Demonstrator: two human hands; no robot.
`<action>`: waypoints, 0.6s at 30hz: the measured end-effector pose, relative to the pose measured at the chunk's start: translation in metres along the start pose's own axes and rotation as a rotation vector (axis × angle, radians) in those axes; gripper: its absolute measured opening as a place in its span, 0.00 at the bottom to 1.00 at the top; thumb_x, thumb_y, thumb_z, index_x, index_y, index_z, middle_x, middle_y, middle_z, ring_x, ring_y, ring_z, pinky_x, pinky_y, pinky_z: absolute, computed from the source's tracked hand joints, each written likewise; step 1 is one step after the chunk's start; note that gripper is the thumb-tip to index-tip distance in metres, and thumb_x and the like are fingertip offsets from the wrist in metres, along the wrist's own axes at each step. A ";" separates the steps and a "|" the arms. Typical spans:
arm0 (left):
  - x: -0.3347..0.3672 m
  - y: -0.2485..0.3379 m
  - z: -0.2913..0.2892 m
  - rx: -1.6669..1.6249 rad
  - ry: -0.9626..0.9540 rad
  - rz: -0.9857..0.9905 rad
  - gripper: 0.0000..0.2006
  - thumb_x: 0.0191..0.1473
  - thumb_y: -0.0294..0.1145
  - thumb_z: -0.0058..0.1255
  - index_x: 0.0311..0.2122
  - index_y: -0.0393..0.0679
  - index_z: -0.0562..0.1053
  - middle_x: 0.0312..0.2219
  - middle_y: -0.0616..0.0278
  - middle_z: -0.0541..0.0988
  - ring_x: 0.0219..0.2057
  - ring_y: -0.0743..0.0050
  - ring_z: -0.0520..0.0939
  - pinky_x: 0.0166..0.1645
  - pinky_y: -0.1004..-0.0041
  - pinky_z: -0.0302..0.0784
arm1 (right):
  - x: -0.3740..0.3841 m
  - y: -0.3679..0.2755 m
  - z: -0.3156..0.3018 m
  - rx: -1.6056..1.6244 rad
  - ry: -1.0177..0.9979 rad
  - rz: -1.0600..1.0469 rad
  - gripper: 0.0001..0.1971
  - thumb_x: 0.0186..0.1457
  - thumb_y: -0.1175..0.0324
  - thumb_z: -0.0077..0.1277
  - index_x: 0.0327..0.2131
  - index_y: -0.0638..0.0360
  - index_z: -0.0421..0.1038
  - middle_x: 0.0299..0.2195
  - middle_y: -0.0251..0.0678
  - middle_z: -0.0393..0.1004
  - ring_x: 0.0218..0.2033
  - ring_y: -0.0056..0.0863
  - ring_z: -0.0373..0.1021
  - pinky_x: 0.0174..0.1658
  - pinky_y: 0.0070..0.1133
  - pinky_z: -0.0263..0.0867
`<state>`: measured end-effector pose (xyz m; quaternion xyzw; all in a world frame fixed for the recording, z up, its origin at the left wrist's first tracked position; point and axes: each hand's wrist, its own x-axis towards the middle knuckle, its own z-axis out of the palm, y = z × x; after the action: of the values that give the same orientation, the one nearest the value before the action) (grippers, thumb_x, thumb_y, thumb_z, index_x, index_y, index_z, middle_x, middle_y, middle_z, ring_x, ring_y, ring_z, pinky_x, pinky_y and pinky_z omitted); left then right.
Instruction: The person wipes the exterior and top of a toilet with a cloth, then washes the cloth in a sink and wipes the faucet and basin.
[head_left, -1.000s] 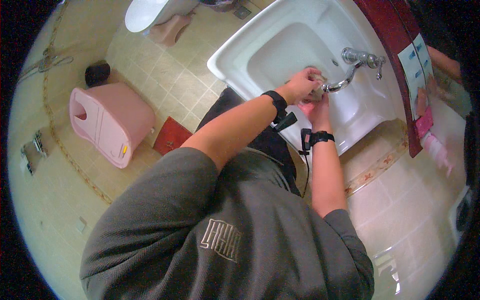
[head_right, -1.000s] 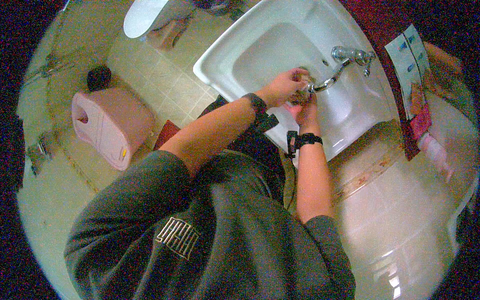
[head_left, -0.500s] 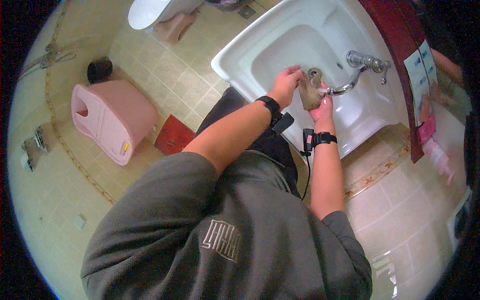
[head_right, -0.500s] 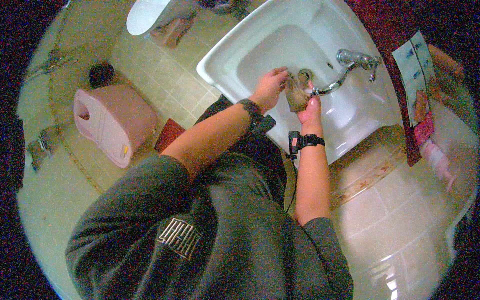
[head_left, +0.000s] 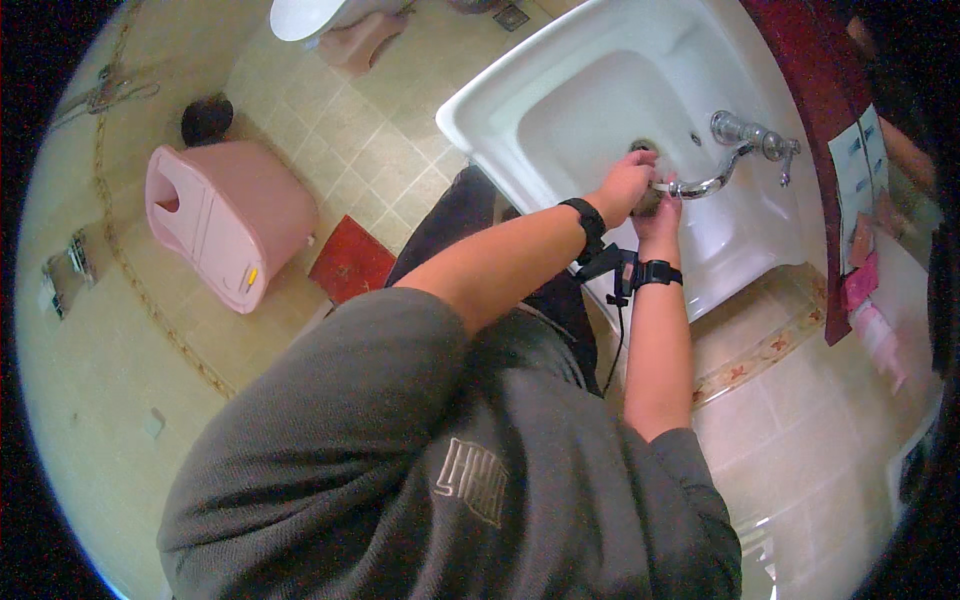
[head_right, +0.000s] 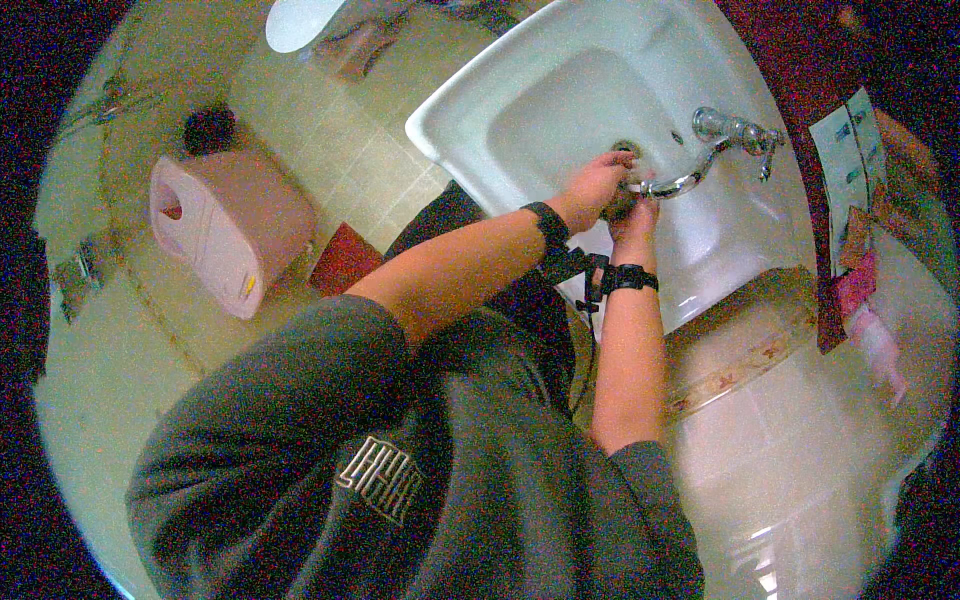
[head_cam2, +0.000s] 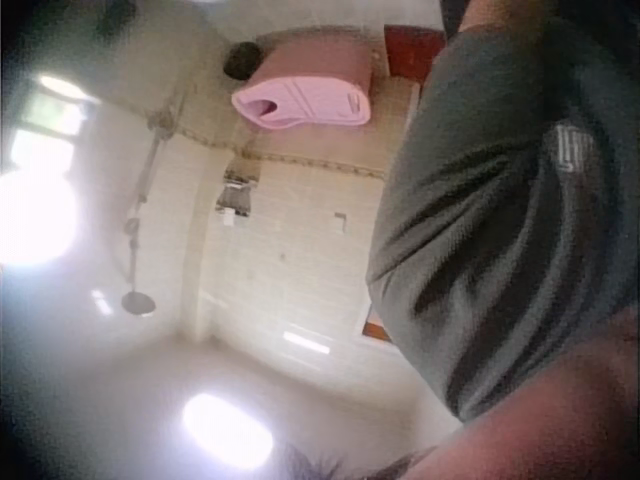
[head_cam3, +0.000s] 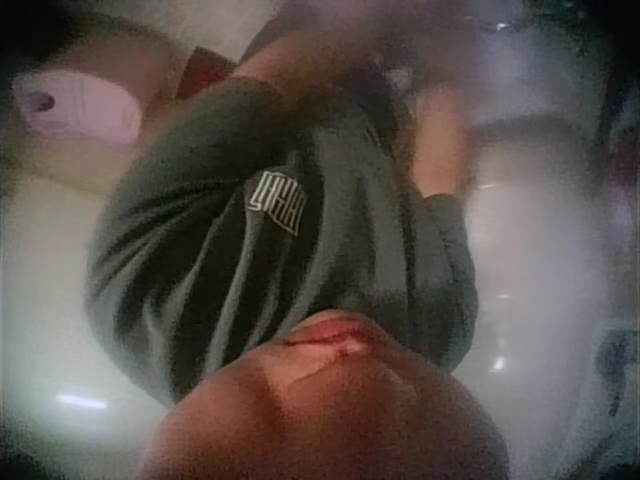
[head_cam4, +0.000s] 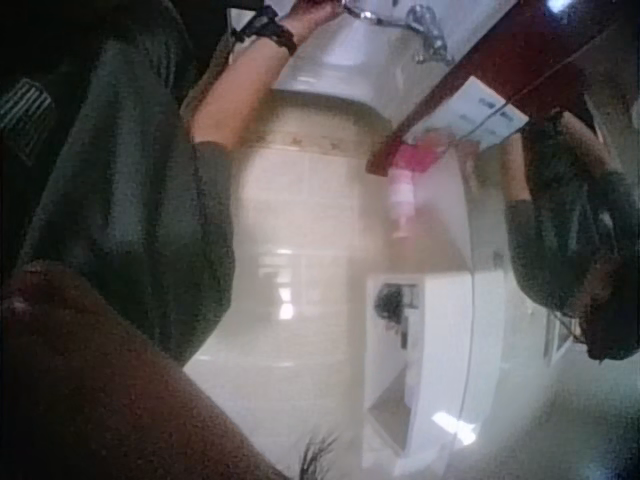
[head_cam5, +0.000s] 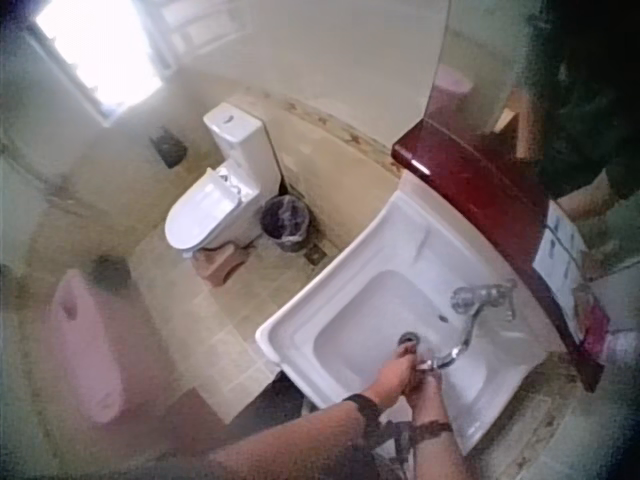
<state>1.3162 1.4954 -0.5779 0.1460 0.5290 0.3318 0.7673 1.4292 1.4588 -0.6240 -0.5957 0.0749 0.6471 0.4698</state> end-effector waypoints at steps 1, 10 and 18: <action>-0.015 0.013 0.016 0.208 -0.112 -0.056 0.20 0.63 0.31 0.44 0.60 0.42 0.72 0.52 0.52 0.79 0.53 0.56 0.78 0.59 0.58 0.73 | 0.006 -0.003 -0.032 0.107 -0.073 -0.025 0.30 0.67 0.46 0.41 0.60 0.60 0.67 0.55 0.46 0.74 0.55 0.43 0.74 0.56 0.40 0.72; 0.005 0.010 -0.033 1.552 0.200 0.787 0.27 0.67 0.47 0.40 0.64 0.42 0.66 0.63 0.43 0.70 0.63 0.38 0.71 0.69 0.42 0.59 | -0.058 -0.001 0.059 0.392 -0.031 0.155 0.28 0.65 0.44 0.43 0.60 0.51 0.70 0.60 0.36 0.73 0.60 0.44 0.69 0.61 0.46 0.66; 0.000 0.025 -0.059 1.051 -0.026 0.258 0.26 0.68 0.48 0.40 0.58 0.36 0.71 0.50 0.36 0.79 0.50 0.35 0.80 0.56 0.48 0.76 | 0.004 -0.013 0.032 0.302 -0.138 0.135 0.21 0.60 0.48 0.54 0.50 0.49 0.75 0.51 0.35 0.78 0.53 0.36 0.73 0.54 0.39 0.71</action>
<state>1.2540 1.5061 -0.5868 0.5777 0.5921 0.1122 0.5505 1.4160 1.4887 -0.6123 -0.4663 0.1786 0.6979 0.5134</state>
